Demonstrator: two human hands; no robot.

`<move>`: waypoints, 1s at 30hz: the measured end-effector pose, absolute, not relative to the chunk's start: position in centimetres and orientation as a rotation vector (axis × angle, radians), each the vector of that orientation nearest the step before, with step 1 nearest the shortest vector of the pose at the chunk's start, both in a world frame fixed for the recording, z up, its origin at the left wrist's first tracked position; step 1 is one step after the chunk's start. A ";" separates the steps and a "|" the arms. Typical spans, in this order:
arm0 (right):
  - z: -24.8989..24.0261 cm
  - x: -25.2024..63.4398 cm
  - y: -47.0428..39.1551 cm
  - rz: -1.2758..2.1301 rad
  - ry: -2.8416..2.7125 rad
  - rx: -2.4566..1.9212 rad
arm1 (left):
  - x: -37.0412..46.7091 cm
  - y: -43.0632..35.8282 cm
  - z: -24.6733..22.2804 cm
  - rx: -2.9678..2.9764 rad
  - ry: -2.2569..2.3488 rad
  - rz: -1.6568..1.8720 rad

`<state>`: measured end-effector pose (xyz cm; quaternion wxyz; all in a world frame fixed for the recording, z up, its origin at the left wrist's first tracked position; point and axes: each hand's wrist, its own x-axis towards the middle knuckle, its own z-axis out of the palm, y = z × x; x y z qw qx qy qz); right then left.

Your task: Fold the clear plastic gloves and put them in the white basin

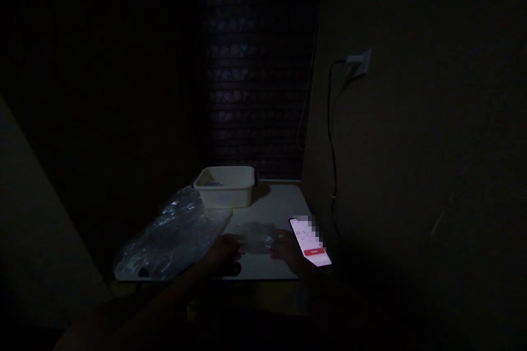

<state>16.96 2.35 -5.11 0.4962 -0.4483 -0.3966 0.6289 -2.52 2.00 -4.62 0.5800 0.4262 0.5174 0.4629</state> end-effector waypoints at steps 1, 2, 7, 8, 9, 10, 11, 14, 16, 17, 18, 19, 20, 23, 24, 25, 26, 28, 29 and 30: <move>-5.2 16.9 2.4 1.517 -0.968 -1.096 | -2.4 1.9 -4.5 1.007 1.209 1.082; -5.2 16.9 2.5 1.513 -0.979 -1.102 | -2.3 1.7 -4.3 1.014 1.198 1.085; -5.4 16.4 2.6 1.430 -1.013 -1.186 | -1.7 1.0 -3.5 1.016 1.097 0.992; -5.4 16.3 2.6 1.413 -1.010 -1.202 | -1.6 1.0 -3.5 1.015 1.087 0.973; -5.3 16.3 2.5 1.404 -1.011 -1.207 | -1.6 0.9 -3.4 1.008 1.089 0.965; -5.2 16.2 2.4 1.402 -1.016 -1.208 | -1.6 1.0 -3.5 0.997 1.101 0.966; -5.2 16.2 2.3 1.399 -1.027 -1.206 | -1.6 1.0 -3.5 0.983 1.121 0.968; -5.0 16.3 2.1 1.370 -1.084 -1.211 | -1.9 1.1 -3.4 0.940 1.207 0.956; -4.9 16.3 2.0 1.322 -1.132 -1.236 | -2.1 1.1 -3.3 0.927 1.245 0.958; -5.0 16.3 2.0 1.290 -1.152 -1.259 | -2.2 1.1 -3.2 0.923 1.259 0.965; -5.0 16.3 2.0 1.254 -1.167 -1.289 | -2.3 1.0 -3.1 0.924 1.270 0.976; -5.0 16.2 2.0 1.224 -1.182 -1.315 | -2.4 1.0 -3.1 0.926 1.282 0.985; -5.0 16.2 2.1 1.202 -1.197 -1.334 | -2.4 1.0 -3.1 0.927 1.294 0.994; -5.0 16.1 2.1 1.177 -1.226 -1.353 | -2.3 0.9 -3.1 0.935 1.316 1.021; -5.0 16.1 2.1 1.171 -1.231 -1.359 | -2.2 0.9 -3.2 0.936 1.317 1.030; -4.9 16.1 2.1 1.161 -1.231 -1.372 | -2.1 0.9 -3.2 0.937 1.308 1.040; -4.9 16.1 2.0 1.148 -1.225 -1.388 | -1.9 1.0 -3.3 0.939 1.290 1.049; -4.7 16.0 2.0 1.136 -1.233 -1.405 | -1.6 1.1 -3.4 0.946 1.240 1.061; -4.7 15.9 2.0 1.136 -1.240 -1.403 | -1.5 1.1 -3.5 0.955 1.218 1.068; -4.7 15.9 2.0 1.137 -1.243 -1.399 | -1.4 1.2 -3.6 0.965 1.209 1.072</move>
